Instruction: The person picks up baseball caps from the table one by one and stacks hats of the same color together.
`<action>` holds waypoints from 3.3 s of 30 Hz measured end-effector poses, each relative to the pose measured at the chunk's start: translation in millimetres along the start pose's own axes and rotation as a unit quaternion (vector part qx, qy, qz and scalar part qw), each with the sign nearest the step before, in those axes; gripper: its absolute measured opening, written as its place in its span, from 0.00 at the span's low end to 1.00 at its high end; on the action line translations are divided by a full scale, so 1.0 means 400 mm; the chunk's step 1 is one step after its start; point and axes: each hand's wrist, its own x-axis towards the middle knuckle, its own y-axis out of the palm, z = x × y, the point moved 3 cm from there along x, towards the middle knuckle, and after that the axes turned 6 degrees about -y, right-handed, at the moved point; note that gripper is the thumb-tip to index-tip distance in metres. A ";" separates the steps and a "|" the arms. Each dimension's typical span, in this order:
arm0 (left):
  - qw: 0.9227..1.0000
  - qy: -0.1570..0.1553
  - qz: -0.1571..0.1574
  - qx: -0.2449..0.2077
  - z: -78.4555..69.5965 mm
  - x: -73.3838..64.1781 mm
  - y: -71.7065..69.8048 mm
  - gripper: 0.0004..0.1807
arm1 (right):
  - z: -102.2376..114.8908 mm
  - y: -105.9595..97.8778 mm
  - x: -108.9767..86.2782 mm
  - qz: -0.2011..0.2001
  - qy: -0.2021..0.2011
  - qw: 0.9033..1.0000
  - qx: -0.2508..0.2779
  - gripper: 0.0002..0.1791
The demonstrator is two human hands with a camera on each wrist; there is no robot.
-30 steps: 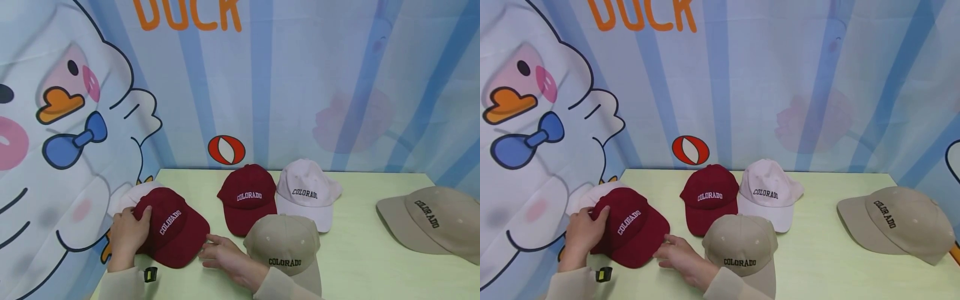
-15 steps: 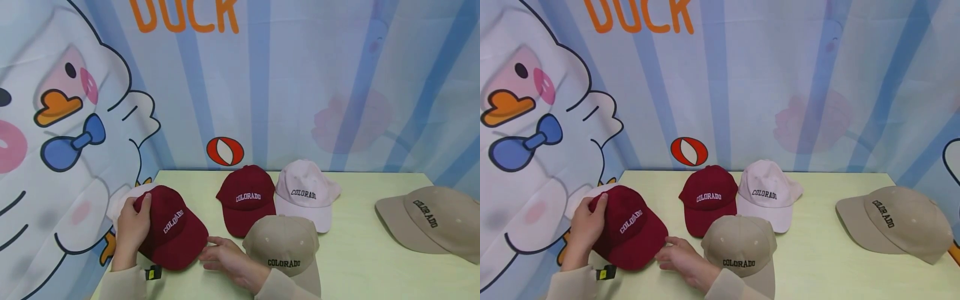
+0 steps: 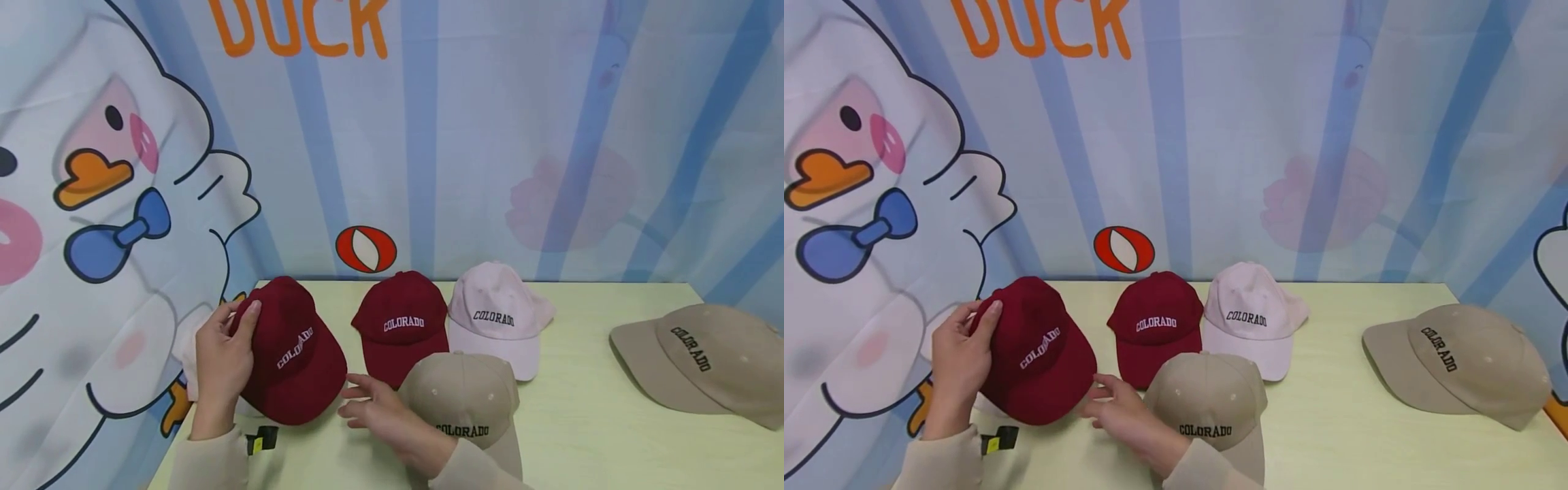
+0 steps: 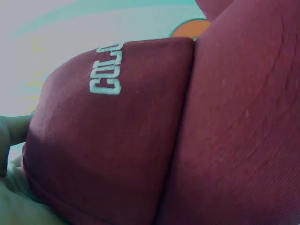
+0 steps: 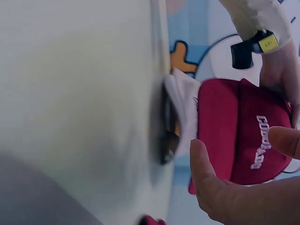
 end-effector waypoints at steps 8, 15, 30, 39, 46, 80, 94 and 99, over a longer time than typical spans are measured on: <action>0.996 0.078 0.009 -0.032 -0.060 -0.016 0.013 0.18 | 0.118 -0.066 -0.016 -0.003 -0.062 0.995 -0.081 0.33; 0.989 0.120 0.058 -0.058 -0.096 -0.018 0.038 0.14 | 0.227 -0.134 -0.003 -0.011 -0.110 0.984 -0.139 0.27; 0.947 0.220 0.221 -0.077 -0.188 -0.010 0.161 0.09 | 0.360 -0.225 0.073 -0.036 -0.215 0.931 -0.293 0.40; 0.918 0.256 0.289 -0.093 -0.196 0.013 0.239 0.08 | 0.369 -0.281 0.094 -0.084 -0.250 0.902 -0.342 0.38; 0.910 0.259 0.304 -0.109 -0.175 0.030 0.290 0.07 | 0.365 -0.331 0.087 -0.112 -0.236 0.889 -0.375 0.16; 0.963 0.095 0.251 -0.034 0.005 0.070 0.462 0.23 | 0.206 -0.442 0.164 -0.118 -0.099 0.911 -0.383 0.20; 0.950 0.068 0.286 0.102 0.035 0.007 0.471 0.43 | 0.168 -0.435 0.161 -0.082 -0.123 0.912 -0.382 0.35; 0.943 0.071 0.308 0.108 0.054 0.007 0.485 0.44 | 0.155 -0.427 0.165 -0.057 -0.111 0.895 -0.429 0.38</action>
